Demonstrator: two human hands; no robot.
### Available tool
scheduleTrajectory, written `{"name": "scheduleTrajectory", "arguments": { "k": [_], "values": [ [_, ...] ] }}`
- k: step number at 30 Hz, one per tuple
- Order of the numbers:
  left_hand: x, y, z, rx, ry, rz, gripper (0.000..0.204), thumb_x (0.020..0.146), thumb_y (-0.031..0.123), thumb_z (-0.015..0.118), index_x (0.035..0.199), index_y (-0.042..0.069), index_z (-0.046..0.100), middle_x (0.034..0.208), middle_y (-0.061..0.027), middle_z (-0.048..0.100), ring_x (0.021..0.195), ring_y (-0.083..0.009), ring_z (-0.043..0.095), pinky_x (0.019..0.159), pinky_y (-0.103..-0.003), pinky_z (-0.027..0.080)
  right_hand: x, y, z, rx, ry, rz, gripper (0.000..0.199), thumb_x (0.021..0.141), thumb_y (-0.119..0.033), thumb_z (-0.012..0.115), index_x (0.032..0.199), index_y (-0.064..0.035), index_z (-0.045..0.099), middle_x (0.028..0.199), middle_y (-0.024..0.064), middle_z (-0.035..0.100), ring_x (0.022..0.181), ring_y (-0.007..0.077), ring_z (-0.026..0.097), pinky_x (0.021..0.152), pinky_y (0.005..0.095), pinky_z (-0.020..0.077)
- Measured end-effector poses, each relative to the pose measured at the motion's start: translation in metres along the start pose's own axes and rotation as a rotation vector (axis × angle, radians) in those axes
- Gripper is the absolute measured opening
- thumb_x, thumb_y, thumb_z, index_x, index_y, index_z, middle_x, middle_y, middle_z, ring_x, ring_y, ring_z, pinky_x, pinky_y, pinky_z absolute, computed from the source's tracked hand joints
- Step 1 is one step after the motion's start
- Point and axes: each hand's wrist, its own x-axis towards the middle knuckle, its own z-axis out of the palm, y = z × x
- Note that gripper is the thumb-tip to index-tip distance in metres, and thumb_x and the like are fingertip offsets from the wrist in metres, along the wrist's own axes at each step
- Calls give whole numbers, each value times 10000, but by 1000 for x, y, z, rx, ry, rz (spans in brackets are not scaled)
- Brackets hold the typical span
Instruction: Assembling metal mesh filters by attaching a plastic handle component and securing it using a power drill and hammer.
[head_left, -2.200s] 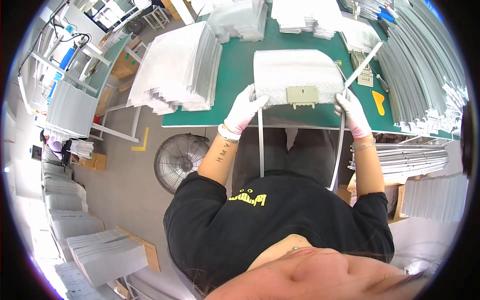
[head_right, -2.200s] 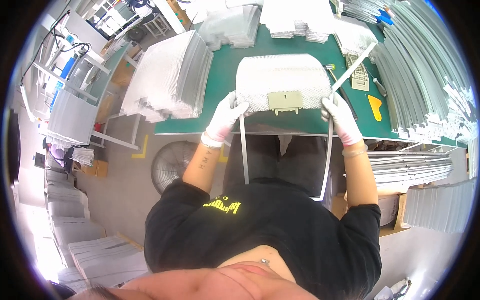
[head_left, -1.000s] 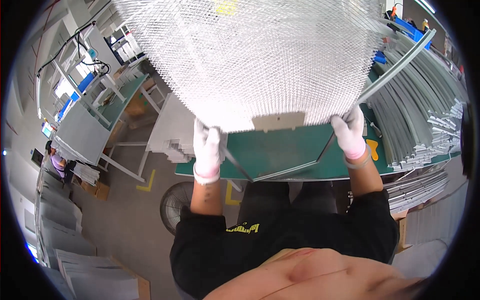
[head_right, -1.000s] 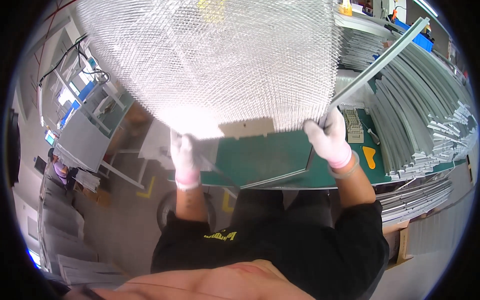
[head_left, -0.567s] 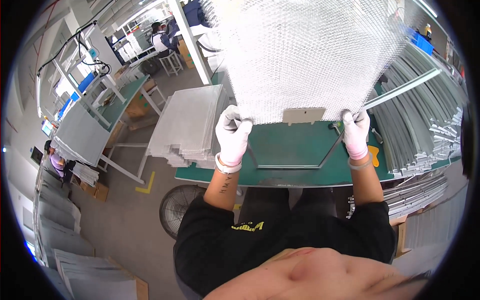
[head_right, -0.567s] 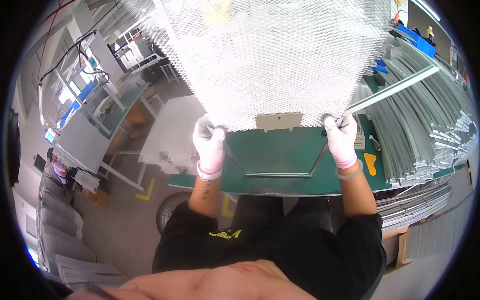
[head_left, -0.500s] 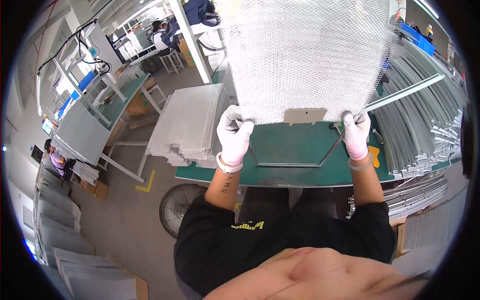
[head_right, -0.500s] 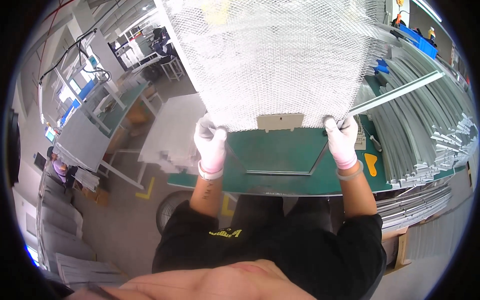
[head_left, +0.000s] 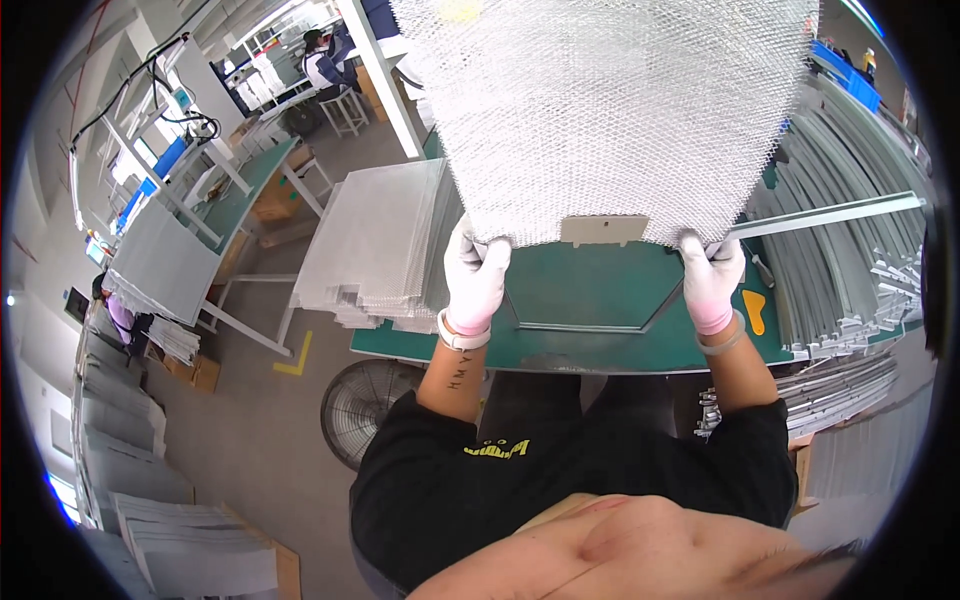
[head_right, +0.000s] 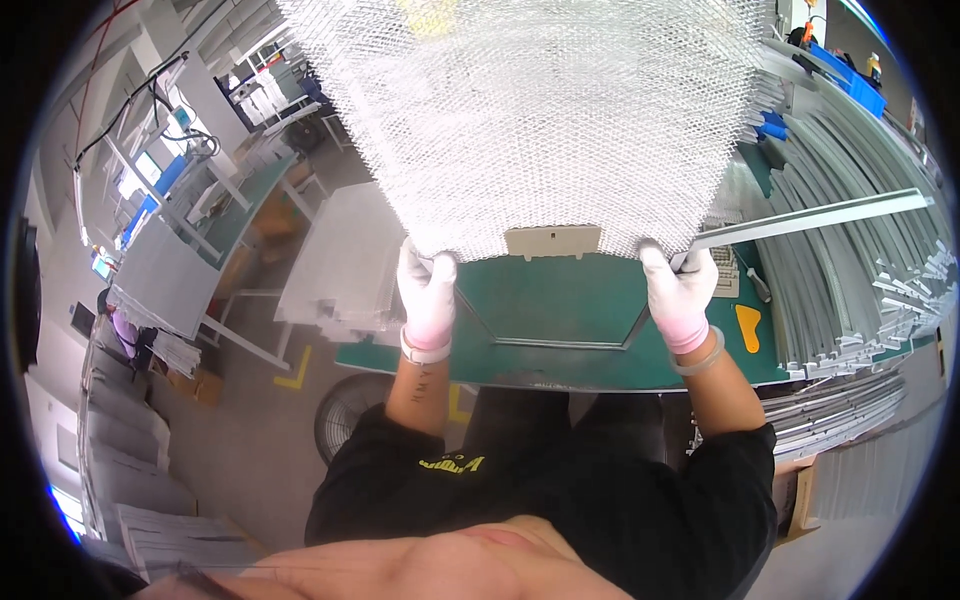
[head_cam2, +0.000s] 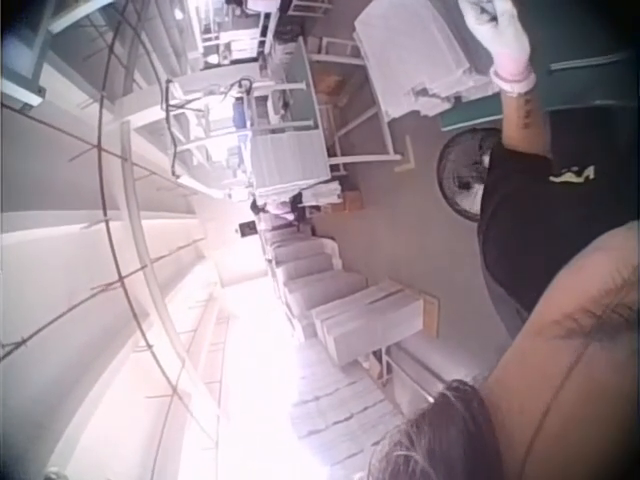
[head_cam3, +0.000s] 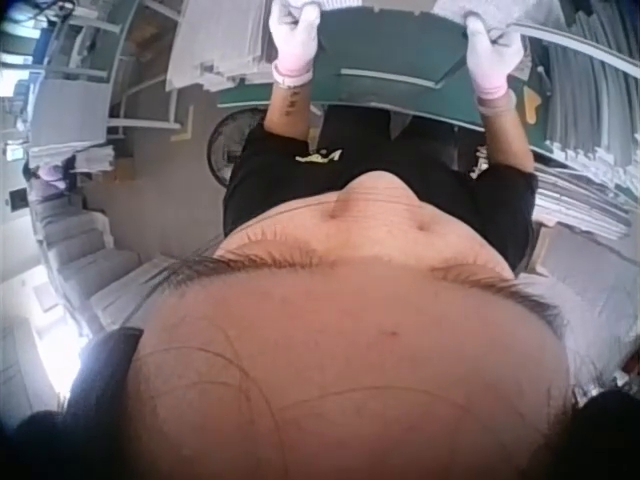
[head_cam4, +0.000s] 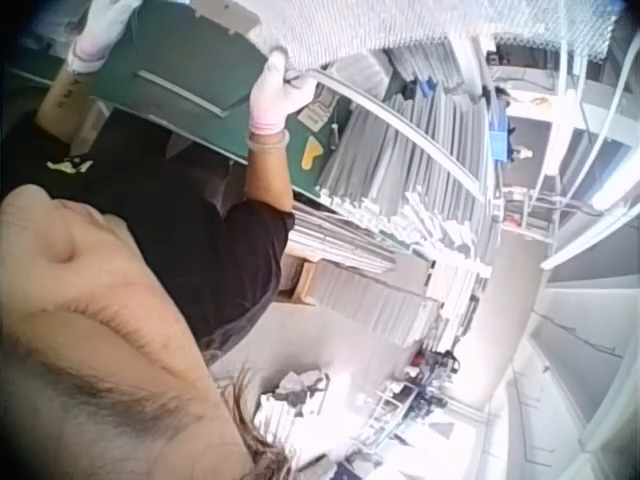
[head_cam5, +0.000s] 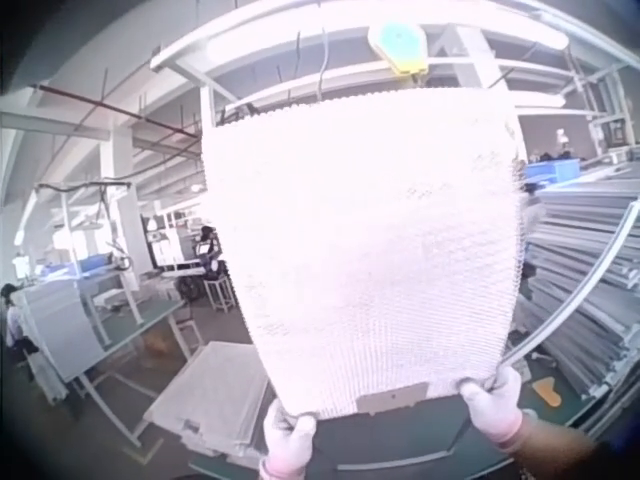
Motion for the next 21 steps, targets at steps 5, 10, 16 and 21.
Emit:
{"name": "scheduleTrajectory", "arguments": {
  "k": [5, 10, 16, 21],
  "values": [
    [5, 10, 11, 8, 7, -32, 420, 974, 90, 658, 1352, -10, 505, 1018, 20, 626, 811, -24, 525, 735, -198, 445, 4, 10, -15, 94, -149, 88, 207, 903, 9, 685, 1102, 19, 627, 880, -29, 647, 706, 12, 516, 645, 181, 431],
    [7, 3, 3, 76, 15, -97, 348, 959, 54, 665, 1282, -26, 565, 1057, -10, 659, 838, -31, 544, 751, -209, 454, 4, 8, -7, 87, -161, 116, 278, 928, 19, 643, 1203, 40, 610, 1036, 19, 684, 872, 53, 595, 796, 220, 482],
    [-7, -20, -1, 225, 44, -116, 292, 952, 29, 643, 1232, -31, 588, 1070, -28, 682, 843, -31, 556, 727, -209, 461, -1, 29, -12, 25, -236, 108, 256, 958, -6, 607, 1208, 49, 592, 1111, 46, 689, 955, 76, 615, 864, 244, 494],
    [-43, -65, -24, 329, 33, -259, 289, 949, 59, 664, 1212, -28, 583, 1056, -42, 694, 892, -79, 626, 791, -244, 514, -44, 65, -32, -214, -259, 234, 281, 911, -34, 657, 1176, 56, 634, 1010, 50, 706, 925, 100, 636, 844, 273, 519]
  ]
}}
